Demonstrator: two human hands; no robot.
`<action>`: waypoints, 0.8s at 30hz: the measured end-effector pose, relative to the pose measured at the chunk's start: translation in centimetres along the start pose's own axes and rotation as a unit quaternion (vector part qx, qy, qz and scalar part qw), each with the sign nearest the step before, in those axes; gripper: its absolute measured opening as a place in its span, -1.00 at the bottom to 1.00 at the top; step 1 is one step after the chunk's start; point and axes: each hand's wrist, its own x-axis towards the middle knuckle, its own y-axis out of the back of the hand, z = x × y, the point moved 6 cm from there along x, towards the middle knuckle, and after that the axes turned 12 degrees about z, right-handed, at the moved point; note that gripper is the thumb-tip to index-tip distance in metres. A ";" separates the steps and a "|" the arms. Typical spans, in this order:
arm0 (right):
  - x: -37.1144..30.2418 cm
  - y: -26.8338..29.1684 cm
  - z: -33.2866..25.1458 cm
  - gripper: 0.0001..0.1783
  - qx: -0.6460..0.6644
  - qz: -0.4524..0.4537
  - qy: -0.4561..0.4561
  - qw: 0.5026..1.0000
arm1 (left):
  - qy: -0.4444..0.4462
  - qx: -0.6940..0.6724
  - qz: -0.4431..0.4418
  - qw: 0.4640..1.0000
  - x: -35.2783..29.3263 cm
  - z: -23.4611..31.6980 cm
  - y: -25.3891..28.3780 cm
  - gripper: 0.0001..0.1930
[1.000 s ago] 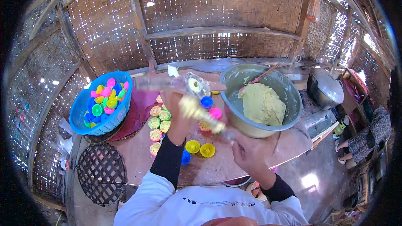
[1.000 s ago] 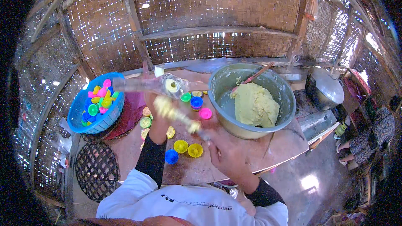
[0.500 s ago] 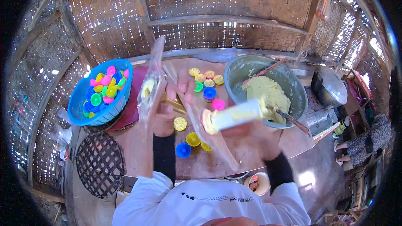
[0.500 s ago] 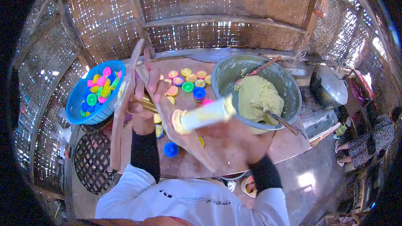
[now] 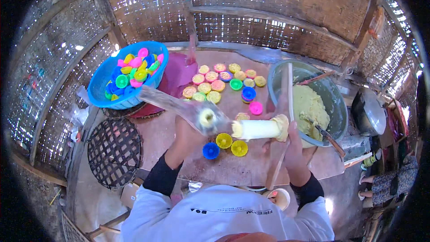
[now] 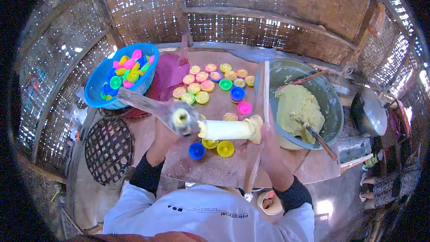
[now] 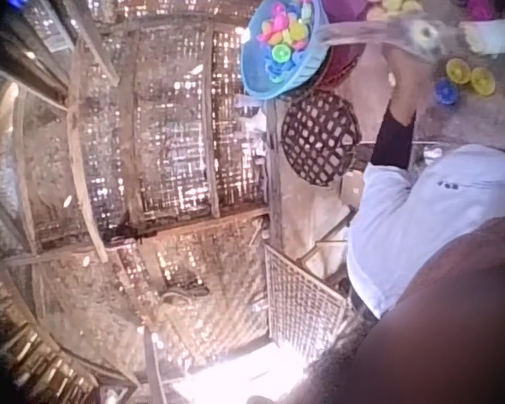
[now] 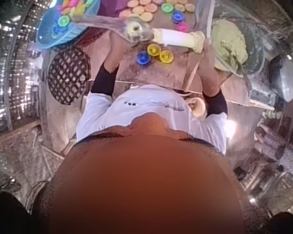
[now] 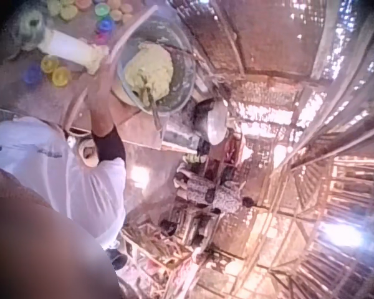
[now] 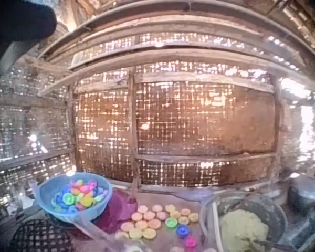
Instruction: The person scoops yellow dough from a large bowl and fills small colorful plastic molds arranged on a wooden table. They use a wooden tool to press the dough into the molds and then release the formed cakes onto the table surface.
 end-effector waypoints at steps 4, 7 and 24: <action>-0.8 -3.2 -3.4 -0.12 -0.200 -0.052 0.192 0.959 | -0.118 0.136 -0.075 0.981 -1.9 3.9 0.4 -0.59; -1.4 -3.9 -4.8 0.02 -0.291 -0.114 0.332 0.890 | -0.157 0.195 -0.111 0.962 -2.0 5.6 0.6 -0.56; -3.6 -6.7 0.4 0.06 -0.344 -0.178 0.191 0.902 | 0.069 0.081 -0.237 0.966 -9.8 1.1 -3.3 -0.56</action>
